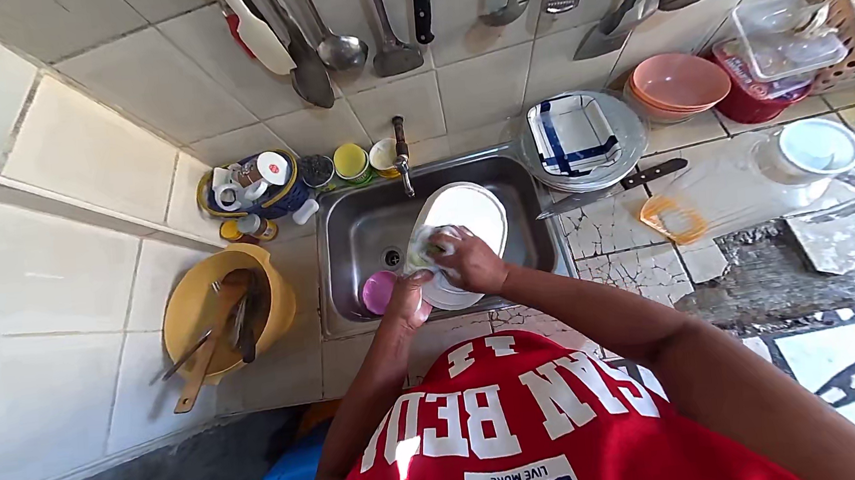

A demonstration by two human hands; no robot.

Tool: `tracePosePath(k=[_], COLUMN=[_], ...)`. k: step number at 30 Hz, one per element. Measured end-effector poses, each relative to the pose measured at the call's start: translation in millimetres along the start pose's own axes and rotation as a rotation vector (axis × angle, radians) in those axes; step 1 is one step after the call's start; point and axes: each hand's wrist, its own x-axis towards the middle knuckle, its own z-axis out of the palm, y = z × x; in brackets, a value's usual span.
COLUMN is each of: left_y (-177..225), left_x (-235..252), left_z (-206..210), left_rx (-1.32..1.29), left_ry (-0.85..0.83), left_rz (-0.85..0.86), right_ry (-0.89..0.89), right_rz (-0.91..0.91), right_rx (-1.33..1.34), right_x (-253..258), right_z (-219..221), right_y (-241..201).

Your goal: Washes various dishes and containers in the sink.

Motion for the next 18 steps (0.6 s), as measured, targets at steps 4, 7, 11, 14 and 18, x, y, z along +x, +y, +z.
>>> tracePosePath(k=[4,7,11,14,18], left_y=[0,-2,-8,-11,-10], left_x=[-2,-1,13,22,20], left_z=[3,4,-8,-18,-8], left_rx=[-0.008,-0.061,-0.138,-0.120,-0.037], left_ry=[0.051,0.104,0.170,0.213,0.155], left_rz=[0.026,0.079,0.144,0.125,0.059], right_ry=[-0.012,-0.042,-0.125,-0.248,-0.154], right_rz=[0.254,0.495,0.608,0.568,0.341], right_rx=[-0.067,-0.156,-0.109,-0.003,-0.022], right_x=[6,0,-30,-43,-29], right_z=[-7,-14,-8,2,13], right_y=[40,66,25,-27,-53])
